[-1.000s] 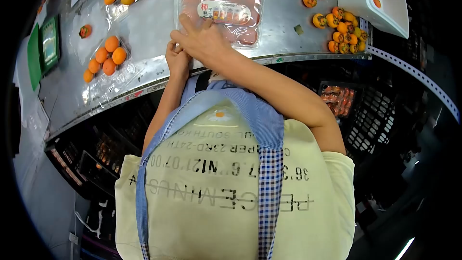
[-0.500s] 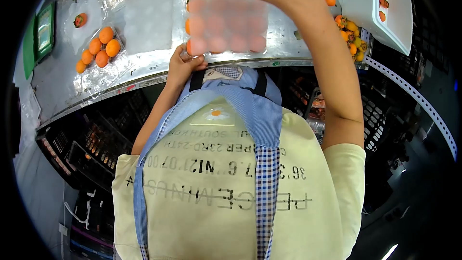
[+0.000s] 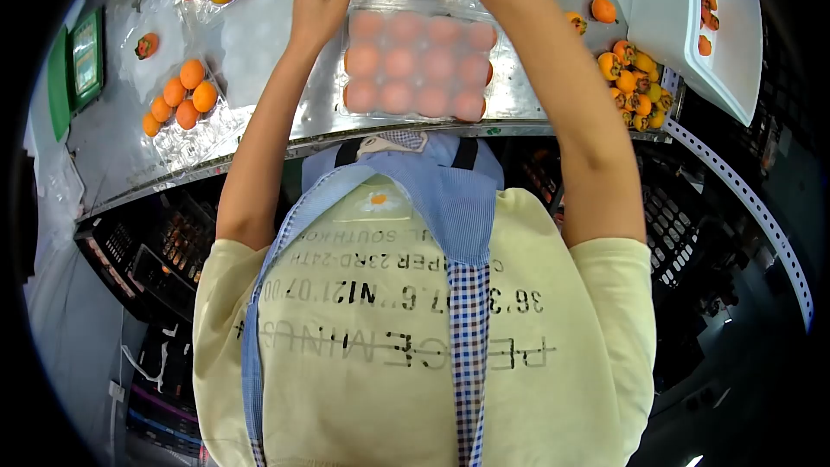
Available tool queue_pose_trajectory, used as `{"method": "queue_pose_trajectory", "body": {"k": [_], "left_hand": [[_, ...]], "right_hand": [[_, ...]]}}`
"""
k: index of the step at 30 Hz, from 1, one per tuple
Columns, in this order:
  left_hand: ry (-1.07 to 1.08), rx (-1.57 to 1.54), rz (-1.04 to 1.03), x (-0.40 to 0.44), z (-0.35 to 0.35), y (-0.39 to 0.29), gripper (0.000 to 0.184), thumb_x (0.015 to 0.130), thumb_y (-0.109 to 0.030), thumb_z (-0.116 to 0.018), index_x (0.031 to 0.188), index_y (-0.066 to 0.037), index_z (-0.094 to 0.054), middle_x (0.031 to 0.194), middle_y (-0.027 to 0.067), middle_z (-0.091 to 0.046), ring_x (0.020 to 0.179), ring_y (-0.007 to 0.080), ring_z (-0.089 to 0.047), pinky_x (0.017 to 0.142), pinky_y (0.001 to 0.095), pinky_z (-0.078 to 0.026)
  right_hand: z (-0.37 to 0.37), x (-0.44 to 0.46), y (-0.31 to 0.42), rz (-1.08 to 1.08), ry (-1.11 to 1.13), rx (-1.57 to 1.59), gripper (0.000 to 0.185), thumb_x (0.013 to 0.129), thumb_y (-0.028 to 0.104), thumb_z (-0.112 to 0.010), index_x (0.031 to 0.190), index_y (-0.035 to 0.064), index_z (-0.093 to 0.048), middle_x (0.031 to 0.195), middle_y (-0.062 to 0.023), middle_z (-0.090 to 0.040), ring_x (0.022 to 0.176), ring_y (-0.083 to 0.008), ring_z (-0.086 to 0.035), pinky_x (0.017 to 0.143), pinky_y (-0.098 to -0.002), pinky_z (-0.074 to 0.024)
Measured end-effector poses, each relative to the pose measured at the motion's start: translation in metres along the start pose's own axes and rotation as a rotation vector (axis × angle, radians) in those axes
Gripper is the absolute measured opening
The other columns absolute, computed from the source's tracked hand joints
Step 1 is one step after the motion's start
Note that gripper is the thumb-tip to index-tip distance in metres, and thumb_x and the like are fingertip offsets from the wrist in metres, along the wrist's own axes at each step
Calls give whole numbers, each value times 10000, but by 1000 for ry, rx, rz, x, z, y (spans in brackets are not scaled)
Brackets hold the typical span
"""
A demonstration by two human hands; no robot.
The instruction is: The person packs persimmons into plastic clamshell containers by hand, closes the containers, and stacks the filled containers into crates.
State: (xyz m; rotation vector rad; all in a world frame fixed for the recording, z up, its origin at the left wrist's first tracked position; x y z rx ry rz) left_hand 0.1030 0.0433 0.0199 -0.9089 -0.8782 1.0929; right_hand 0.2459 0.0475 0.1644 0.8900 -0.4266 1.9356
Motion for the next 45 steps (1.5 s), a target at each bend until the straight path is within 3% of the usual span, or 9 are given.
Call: {"method": "queue_pose_trajectory", "body": {"k": [4,9,13,19,25,29,33,40,45], "left_hand": [[109,-336,301,20,-39,30,234,919,-187,-522,1036,16,-533,739,117,-632,622,161,-615,558,269,-508],[267,-178,481,25,-53,51,235,927,-194,-502,1041,11,-516,679,121,-628,545,142,-596,503,259,-494],[457,27,516,33,-52,62,496,860,-359,-583,1153,36,-521,1036,159,-648,884,232,-632,732,317,-490],[397,-24,613,31,-42,32,524,854,-405,-534,1186,0,-508,1031,178,-632,948,290,-619,782,355,-497],[-155,439,-335,36,-11,-54,393,814,-203,-634,1124,15,-530,1009,160,-593,970,298,-549,839,372,-429],[290,436,-517,25,-57,-60,368,776,-123,-644,1131,-79,-559,1174,108,-538,1129,287,-470,941,375,-393],[345,720,-428,23,-84,-20,414,782,-180,-638,1187,-147,-556,1279,98,-495,1205,347,-411,997,450,-347],[388,798,-433,25,-96,-13,446,804,-227,-627,1236,-186,-522,1345,75,-438,1249,356,-361,1032,479,-290],[354,874,-541,22,-95,-32,368,832,-182,-582,1189,-113,-523,1241,137,-515,1146,316,-486,943,460,-397]], "right_hand": [[1,-71,14,-92,185,153,243,748,265,-657,945,130,-609,1044,-30,-576,772,-235,-614,651,-357,-497],[-8,-159,23,-368,548,254,239,739,300,-683,855,94,-659,967,-41,-615,1024,-238,-516,858,-399,-379],[-7,-161,-5,-433,486,332,242,749,297,-684,851,78,-666,930,-70,-640,924,-258,-565,834,-383,-402],[-29,-100,-79,-361,395,157,178,755,216,-683,840,67,-639,802,-100,-631,783,-270,-573,747,-378,-420],[-63,-90,-98,-277,425,110,179,769,247,-665,801,72,-642,808,-83,-640,808,-263,-573,747,-374,-416],[-70,-104,-102,-266,437,86,217,765,254,-673,873,70,-634,865,-92,-640,853,-285,-568,777,-375,-418],[-1,-89,-101,-415,133,73,353,746,255,-707,1007,51,-588,926,-126,-627,909,-313,-573,825,-390,-432],[118,-242,-156,-1257,417,-135,450,754,384,-681,1048,47,-631,950,-120,-662,932,-281,-613,816,-384,-459],[102,-270,-121,-1073,696,-196,506,724,389,-708,1095,60,-604,1088,-140,-623,946,-299,-613,798,-378,-484]]}}
Point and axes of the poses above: each hand's wrist, its own x-axis towards the middle knuckle, its own z-axis out of the back of the hand, y = z × x, the point moved 6 cm from there along x, towards the middle knuckle
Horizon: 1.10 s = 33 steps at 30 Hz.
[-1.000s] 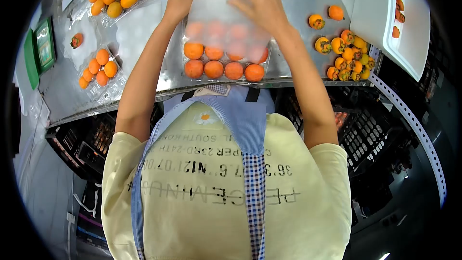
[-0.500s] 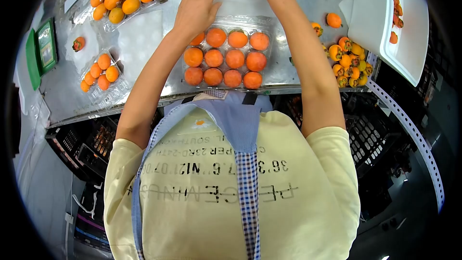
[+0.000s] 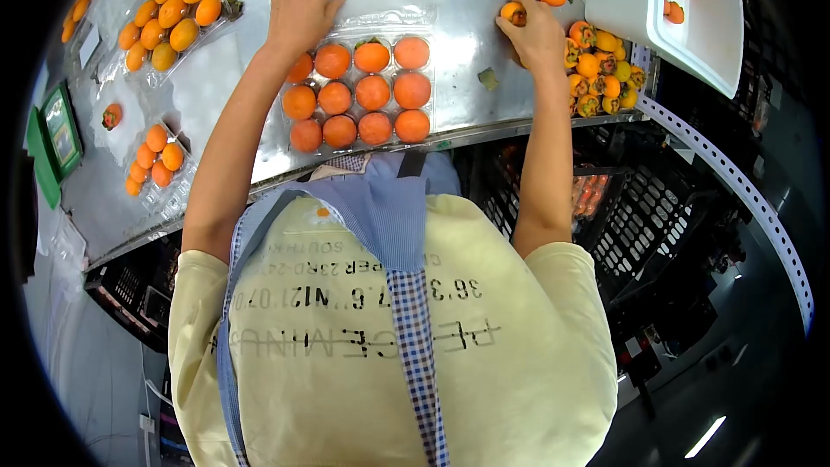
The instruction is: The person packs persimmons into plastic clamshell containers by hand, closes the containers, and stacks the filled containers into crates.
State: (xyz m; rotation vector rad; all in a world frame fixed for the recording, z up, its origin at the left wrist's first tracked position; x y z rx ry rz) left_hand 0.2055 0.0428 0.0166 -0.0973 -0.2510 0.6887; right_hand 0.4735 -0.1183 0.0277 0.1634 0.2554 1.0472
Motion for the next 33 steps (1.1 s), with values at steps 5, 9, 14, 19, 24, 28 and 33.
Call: {"method": "queue_pose_trajectory", "body": {"k": [5,9,14,19,24,28,33], "left_hand": [[150,-157,29,-4,-10,12,439,803,-182,-580,1231,-133,-497,1380,117,-374,1291,352,-310,1028,525,-278],[102,-146,-12,-7,-8,11,452,801,-184,-585,1239,-125,-490,1367,130,-389,1256,360,-360,1009,507,-312],[-88,-368,126,-27,28,26,434,836,-181,-585,1256,-131,-486,1307,119,-446,1165,328,-456,974,438,-370],[-392,-724,607,-118,63,48,266,837,-59,-609,1103,-53,-595,1078,71,-616,977,186,-588,825,298,-489],[-446,-741,1005,-225,65,52,231,848,-40,-598,1076,1,-588,1033,87,-618,932,152,-590,767,275,-507],[-466,-825,1113,-266,55,58,215,853,-29,-585,1065,9,-585,1014,102,-619,885,161,-609,736,270,-524],[-443,-1101,1037,-258,53,59,191,847,-16,-565,1033,11,-599,974,77,-630,804,119,-596,692,225,-490]], "right_hand": [[15,11,43,43,-340,432,480,718,342,-729,1068,42,-594,1068,-138,-630,952,-277,-619,808,-352,-486],[2,38,143,206,-148,575,394,738,244,-708,1045,46,-561,996,-150,-597,908,-299,-584,793,-384,-472],[-49,57,170,493,-256,323,374,726,242,-687,1040,73,-574,976,-153,-591,921,-334,-556,792,-424,-467],[-26,42,171,514,-331,288,404,726,228,-694,1082,76,-579,1016,-140,-591,970,-332,-537,821,-414,-457],[-7,20,165,577,-348,403,393,734,227,-710,1068,56,-596,962,-134,-615,917,-309,-568,798,-384,-455],[-21,-24,184,666,-186,394,322,716,272,-708,964,80,-632,864,-87,-643,792,-270,-603,701,-384,-437],[-41,-100,256,769,-18,250,288,685,285,-711,900,111,-633,814,-42,-622,794,-221,-588,689,-364,-404]]}}
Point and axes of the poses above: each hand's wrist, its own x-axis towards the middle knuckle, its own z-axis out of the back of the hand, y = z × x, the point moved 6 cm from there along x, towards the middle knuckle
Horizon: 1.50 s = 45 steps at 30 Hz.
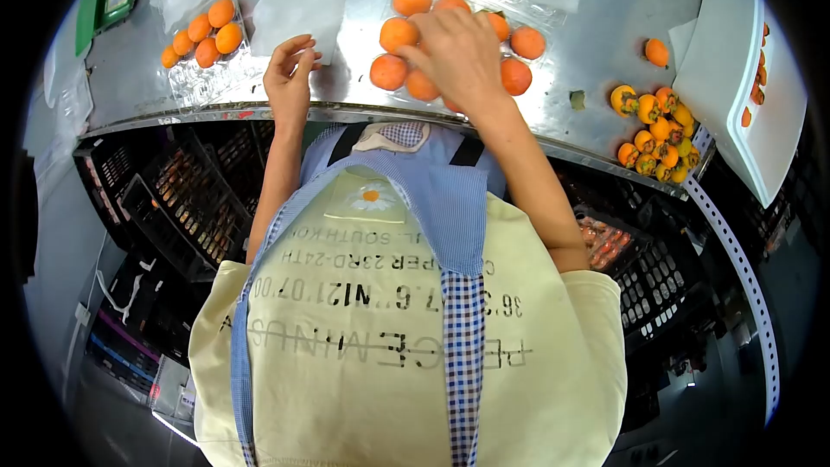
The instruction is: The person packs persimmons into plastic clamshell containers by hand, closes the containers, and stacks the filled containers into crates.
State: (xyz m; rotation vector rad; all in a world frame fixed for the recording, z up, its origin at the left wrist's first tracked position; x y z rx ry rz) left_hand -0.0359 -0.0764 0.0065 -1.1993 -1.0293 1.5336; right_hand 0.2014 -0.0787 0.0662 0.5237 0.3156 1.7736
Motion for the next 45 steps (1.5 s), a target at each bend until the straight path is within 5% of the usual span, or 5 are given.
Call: {"method": "queue_pose_trajectory", "body": {"k": [19,24,28,38,45], "left_hand": [[460,92,-102,26,50,-13,160,861,-52,-559,1004,-20,-622,913,45,-655,778,109,-606,714,243,-485],[693,29,-101,21,39,-54,458,783,-81,-677,1213,-55,-520,1156,62,-578,907,130,-581,778,261,-472],[793,-54,-233,11,24,-89,618,683,-115,-771,1240,-70,-509,1218,39,-546,1016,159,-554,850,318,-451],[740,-59,-421,18,34,-82,524,701,-48,-742,1189,-95,-556,1225,89,-528,1081,209,-551,818,309,-497],[753,-176,-289,19,34,-75,540,690,3,-732,1189,-106,-558,1274,85,-481,1091,211,-543,828,304,-531]], "right_hand": [[-26,10,37,-318,102,-238,448,701,299,-700,1068,63,-595,974,-82,-639,910,-239,-602,659,-363,-490],[-32,-6,48,-731,-45,952,494,817,309,-663,1172,-15,-549,1018,-92,-611,875,-147,-575,737,-283,-467],[-58,-7,85,-725,25,1543,466,855,274,-614,1183,-45,-528,1055,-103,-606,935,-152,-584,818,-268,-468],[-48,16,117,-524,-92,1295,491,754,93,-717,1195,-6,-523,1122,-97,-573,1038,-161,-546,835,-290,-479],[-48,18,116,-438,-102,1130,504,708,103,-751,1163,28,-546,1061,-48,-578,985,-119,-532,761,-266,-474]]}}
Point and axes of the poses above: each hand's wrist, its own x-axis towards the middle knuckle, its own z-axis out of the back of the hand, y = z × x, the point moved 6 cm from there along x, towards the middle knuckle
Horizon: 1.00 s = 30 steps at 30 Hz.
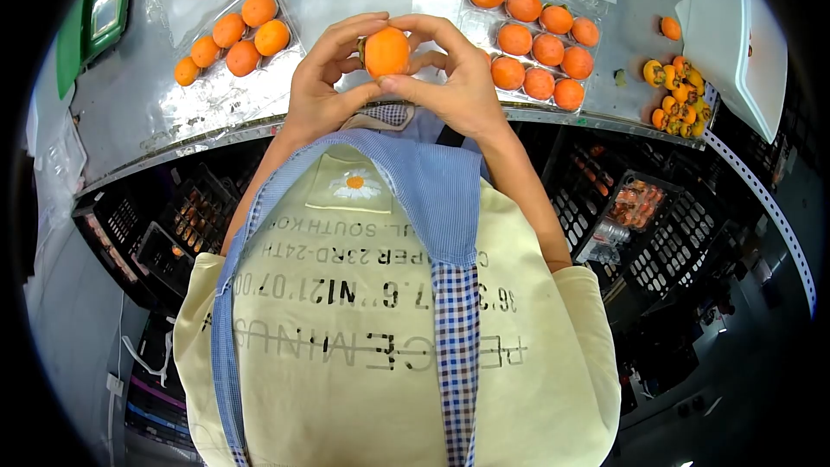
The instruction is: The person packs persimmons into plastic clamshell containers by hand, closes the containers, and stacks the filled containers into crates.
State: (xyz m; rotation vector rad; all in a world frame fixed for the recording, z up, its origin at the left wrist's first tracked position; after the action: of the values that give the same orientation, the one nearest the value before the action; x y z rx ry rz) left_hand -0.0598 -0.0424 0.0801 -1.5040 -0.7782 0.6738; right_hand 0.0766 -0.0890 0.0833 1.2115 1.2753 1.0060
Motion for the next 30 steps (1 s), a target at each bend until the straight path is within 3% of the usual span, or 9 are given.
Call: {"method": "queue_pose_trajectory", "body": {"k": [8,17,20,23,26,30], "left_hand": [[21,140,-21,0,-2,-6,503,702,5,-724,1172,-103,-580,1210,75,-493,1080,206,-547,840,320,-549],[25,-72,83,-3,-6,13,504,709,33,-712,1178,-79,-568,1187,85,-456,1066,221,-549,863,336,-543],[30,-67,96,-4,-6,13,512,706,32,-716,1184,-67,-559,1185,88,-454,1062,219,-551,863,337,-543],[18,-47,109,-3,-3,12,511,710,27,-717,1186,-65,-556,1175,90,-460,1057,217,-554,865,337,-541],[59,-26,139,-3,-4,16,549,688,97,-703,1192,-41,-534,1209,81,-427,1120,234,-530,883,334,-541],[48,23,75,-4,-4,14,550,679,72,-719,1185,-47,-540,1194,80,-458,1107,222,-536,903,330,-516]], "right_hand": [[1,2,-9,-55,-71,12,354,754,122,-699,1067,34,-559,1007,-33,-572,914,-101,-540,733,-254,-467],[5,4,-33,-307,-174,277,270,834,166,-649,1045,27,-552,988,-45,-575,892,-88,-542,713,-237,-464],[5,4,-29,-269,-111,205,239,847,169,-630,1025,26,-558,950,-39,-583,864,-90,-546,716,-234,-462],[-4,3,-15,-76,-116,-65,198,866,161,-602,1002,22,-564,929,-38,-586,845,-90,-548,716,-230,-457],[-2,4,-22,-131,-94,-41,204,874,164,-589,1018,22,-560,942,-43,-581,847,-89,-544,715,-228,-457],[4,5,-36,-255,-124,118,266,878,189,-599,1072,16,-541,987,-64,-576,868,-103,-553,714,-239,-469]]}}
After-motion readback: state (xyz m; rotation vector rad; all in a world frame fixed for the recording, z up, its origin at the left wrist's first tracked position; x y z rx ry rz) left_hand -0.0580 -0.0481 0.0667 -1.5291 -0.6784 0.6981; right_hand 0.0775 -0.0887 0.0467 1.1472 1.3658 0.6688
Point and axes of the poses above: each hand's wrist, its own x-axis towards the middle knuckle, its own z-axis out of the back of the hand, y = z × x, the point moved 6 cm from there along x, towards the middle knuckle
